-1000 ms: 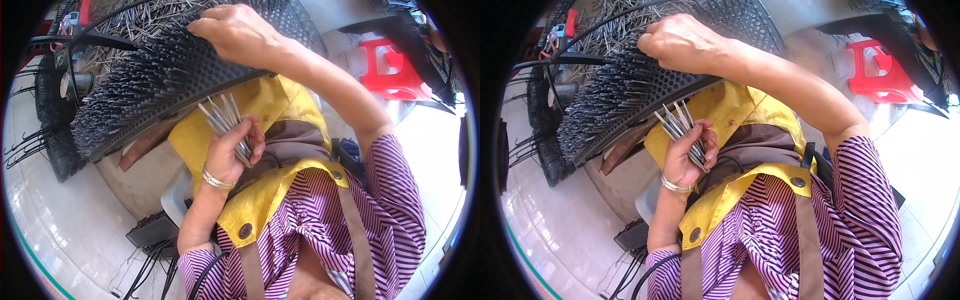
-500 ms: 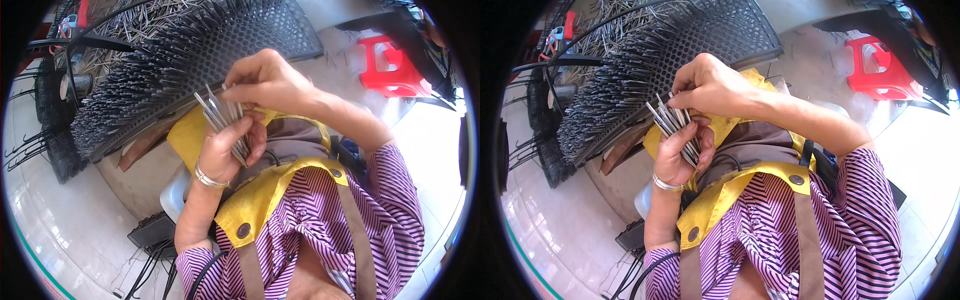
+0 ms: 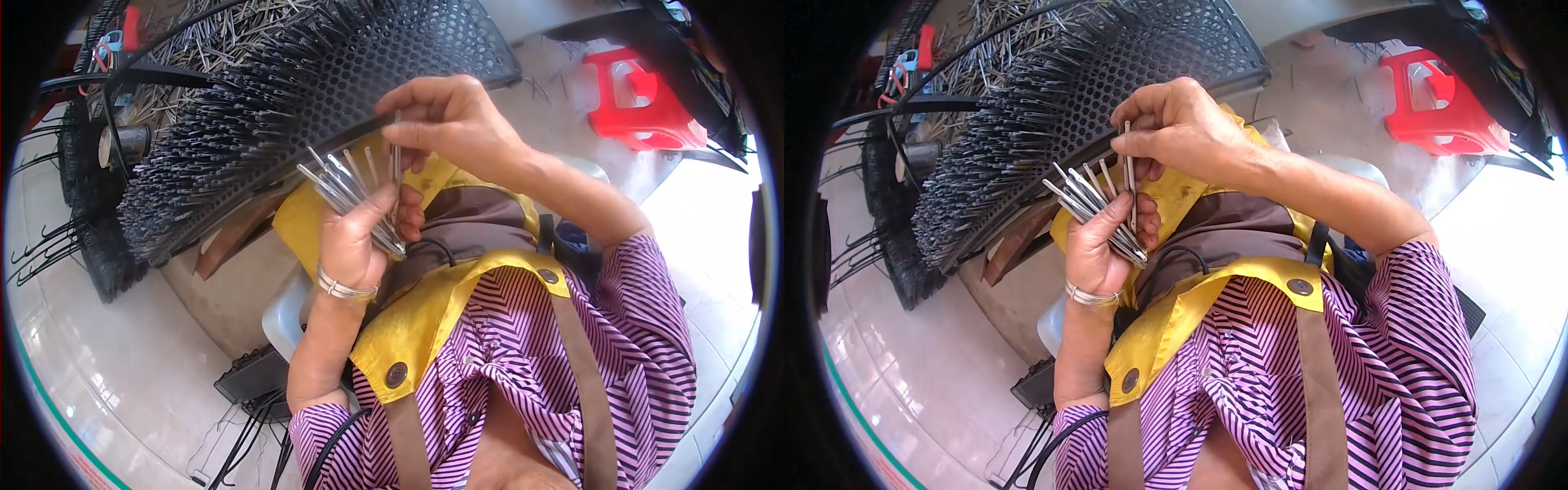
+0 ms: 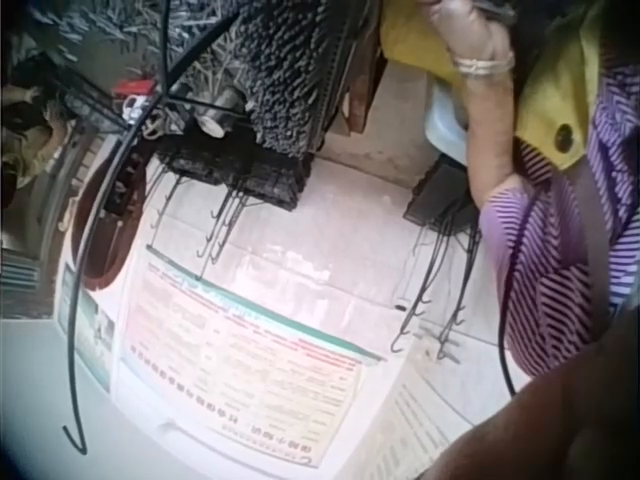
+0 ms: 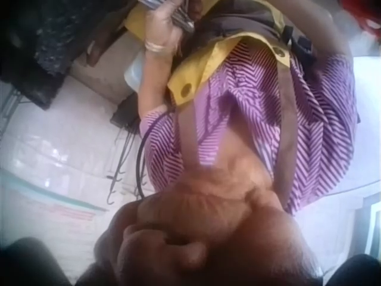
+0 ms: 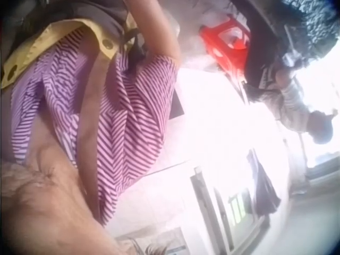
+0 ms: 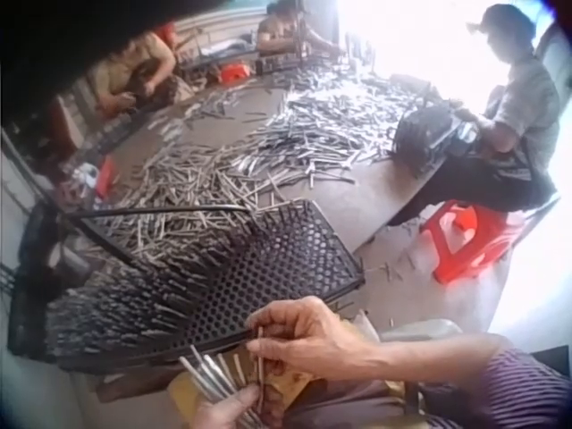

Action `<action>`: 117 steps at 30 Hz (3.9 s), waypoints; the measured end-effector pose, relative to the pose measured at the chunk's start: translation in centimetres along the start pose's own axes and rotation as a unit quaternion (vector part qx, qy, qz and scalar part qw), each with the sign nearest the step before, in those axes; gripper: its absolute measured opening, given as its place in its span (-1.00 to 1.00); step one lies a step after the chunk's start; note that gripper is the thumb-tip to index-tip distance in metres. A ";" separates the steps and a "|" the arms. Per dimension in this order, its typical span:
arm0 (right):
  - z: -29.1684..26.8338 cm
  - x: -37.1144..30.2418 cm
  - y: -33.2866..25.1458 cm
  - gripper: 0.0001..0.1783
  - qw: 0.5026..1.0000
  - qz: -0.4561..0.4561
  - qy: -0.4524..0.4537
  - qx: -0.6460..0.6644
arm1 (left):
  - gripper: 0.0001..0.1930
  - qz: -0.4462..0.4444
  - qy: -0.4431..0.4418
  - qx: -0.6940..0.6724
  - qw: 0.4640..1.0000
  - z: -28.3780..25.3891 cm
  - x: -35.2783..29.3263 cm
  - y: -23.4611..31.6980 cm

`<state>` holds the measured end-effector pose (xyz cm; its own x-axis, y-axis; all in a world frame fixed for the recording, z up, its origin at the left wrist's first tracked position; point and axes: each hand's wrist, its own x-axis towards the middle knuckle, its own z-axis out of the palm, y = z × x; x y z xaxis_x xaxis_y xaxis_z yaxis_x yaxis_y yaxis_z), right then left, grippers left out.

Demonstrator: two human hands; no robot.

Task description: Inserting thin metal rods into a spiked assembly jig on a workbench.

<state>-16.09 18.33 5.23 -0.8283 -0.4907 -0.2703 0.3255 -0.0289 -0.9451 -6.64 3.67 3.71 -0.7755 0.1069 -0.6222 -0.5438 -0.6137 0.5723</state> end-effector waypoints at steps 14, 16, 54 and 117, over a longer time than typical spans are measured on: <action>-3.3 3.1 -3.0 -0.82 0.958 -0.257 0.124 0.020 | -0.76 -0.008 -0.001 -0.044 0.999 -0.6 0.0 -0.4; -2.9 3.8 -3.3 -0.83 0.953 -0.270 0.127 0.055 | -0.76 -0.019 0.002 -0.044 0.999 -0.5 0.0 -0.8; 0.9 9.3 -5.9 -0.93 0.729 -0.393 -0.037 -0.560 | -0.77 -0.053 -0.047 -0.053 0.996 -1.0 0.3 -1.5; -0.7 8.0 -2.6 -0.93 0.841 -0.464 0.054 -0.274 | -0.69 -0.090 -0.106 -0.083 0.987 -1.2 -0.2 -2.5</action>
<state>-23.90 15.10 5.35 -0.6556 -0.3966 0.6426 -0.7181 0.0643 -0.6930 -4.73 4.20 1.76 -0.7300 0.3766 -0.5704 -0.6330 -0.6871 0.3566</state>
